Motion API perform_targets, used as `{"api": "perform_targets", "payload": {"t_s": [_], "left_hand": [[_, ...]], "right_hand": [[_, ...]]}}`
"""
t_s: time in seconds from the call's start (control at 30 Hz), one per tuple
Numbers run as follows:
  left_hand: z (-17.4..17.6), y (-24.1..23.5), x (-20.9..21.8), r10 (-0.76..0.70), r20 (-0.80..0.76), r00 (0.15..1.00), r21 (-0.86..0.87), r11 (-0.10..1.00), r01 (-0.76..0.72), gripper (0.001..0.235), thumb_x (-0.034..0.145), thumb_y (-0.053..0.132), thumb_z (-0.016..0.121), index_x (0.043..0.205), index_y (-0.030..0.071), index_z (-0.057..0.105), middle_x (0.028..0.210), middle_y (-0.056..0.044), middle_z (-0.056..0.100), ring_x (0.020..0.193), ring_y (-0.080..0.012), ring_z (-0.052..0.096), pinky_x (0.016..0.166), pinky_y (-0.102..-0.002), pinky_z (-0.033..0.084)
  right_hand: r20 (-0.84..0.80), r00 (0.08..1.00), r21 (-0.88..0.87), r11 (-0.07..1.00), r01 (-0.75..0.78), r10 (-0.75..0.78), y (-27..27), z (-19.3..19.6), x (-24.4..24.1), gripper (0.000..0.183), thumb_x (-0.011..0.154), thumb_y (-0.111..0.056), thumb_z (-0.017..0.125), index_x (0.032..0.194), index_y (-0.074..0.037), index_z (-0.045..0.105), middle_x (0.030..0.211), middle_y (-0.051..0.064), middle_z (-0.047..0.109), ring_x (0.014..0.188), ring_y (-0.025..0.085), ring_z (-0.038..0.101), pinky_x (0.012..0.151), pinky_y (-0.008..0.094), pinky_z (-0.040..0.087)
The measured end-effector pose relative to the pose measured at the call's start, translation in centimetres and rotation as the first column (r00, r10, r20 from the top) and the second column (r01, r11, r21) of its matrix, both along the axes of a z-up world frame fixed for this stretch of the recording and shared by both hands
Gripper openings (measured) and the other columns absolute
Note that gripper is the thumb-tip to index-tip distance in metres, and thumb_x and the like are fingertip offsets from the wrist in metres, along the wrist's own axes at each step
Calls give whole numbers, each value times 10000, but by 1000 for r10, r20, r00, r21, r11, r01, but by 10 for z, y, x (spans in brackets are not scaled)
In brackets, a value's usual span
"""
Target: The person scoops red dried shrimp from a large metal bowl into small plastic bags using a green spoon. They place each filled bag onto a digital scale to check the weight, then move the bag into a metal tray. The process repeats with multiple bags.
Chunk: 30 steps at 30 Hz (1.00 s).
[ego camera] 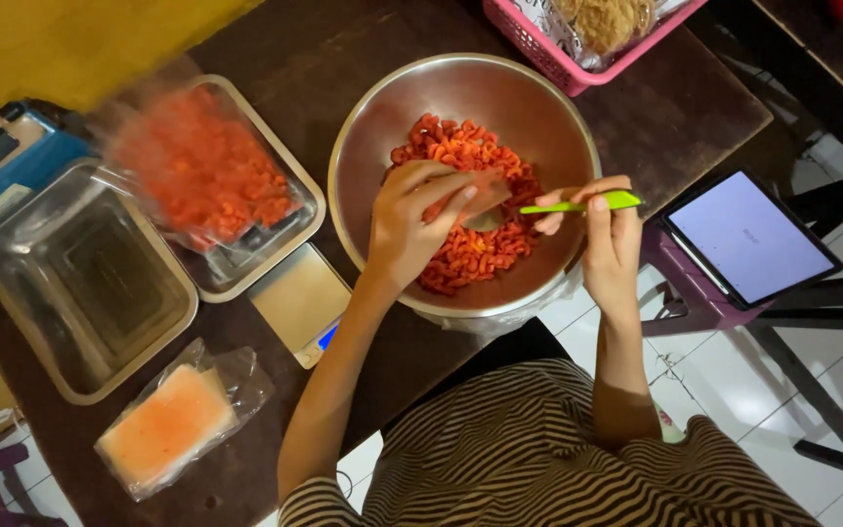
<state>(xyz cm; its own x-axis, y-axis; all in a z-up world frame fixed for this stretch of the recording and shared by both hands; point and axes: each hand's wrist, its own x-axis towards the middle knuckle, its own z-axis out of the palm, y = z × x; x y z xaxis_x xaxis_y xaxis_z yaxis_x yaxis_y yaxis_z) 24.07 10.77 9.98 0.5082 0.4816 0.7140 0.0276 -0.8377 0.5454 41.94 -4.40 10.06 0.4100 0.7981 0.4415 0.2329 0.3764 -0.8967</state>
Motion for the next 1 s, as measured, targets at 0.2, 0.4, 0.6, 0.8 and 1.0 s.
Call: {"api": "perform_targets", "payload": {"t_s": [0.2,0.4,0.6,0.8,1.0], "left_hand": [[-24,11,11,-144,294,945,48,990,135,258,997,81,701,1254,62,694,1102,-60,693,1025,-216,669,861,-324,555],[-15,14,7,-55,201,978,75,996,41,179,911,145,810,1082,107,776,932,13,703,743,-144,634,720,-264,539],[-5,7,6,16,174,985,51,998,-25,113,898,120,812,1006,89,796,889,-15,724,736,-201,676,704,-279,556],[-13,10,6,36,158,987,58,997,-46,126,903,154,816,1003,84,786,914,-39,737,778,-237,699,737,-302,561],[-13,8,7,41,166,985,45,998,-50,109,913,153,806,1001,94,780,907,-45,723,821,-257,704,775,-329,555]], "right_hand": [[120,966,47,973,225,-229,7,26,-32,331,1159,-219,354,1052,27,548,936,192,617,731,165,579,716,282,467],[45,995,79,993,-91,88,0,-12,3,289,1155,-217,277,1096,31,414,1096,362,682,839,362,756,789,443,603],[-61,997,50,998,-50,53,1,-15,6,291,1162,-254,272,1115,9,387,1099,353,678,818,363,755,745,417,604],[-125,992,-93,996,-12,0,-1,14,-13,250,1150,-223,365,1130,-7,489,1166,242,698,892,242,756,803,375,624],[-346,938,-47,998,-30,12,-1,-13,10,213,1160,-250,332,1118,-49,386,1065,321,706,785,320,769,714,352,643]]}}
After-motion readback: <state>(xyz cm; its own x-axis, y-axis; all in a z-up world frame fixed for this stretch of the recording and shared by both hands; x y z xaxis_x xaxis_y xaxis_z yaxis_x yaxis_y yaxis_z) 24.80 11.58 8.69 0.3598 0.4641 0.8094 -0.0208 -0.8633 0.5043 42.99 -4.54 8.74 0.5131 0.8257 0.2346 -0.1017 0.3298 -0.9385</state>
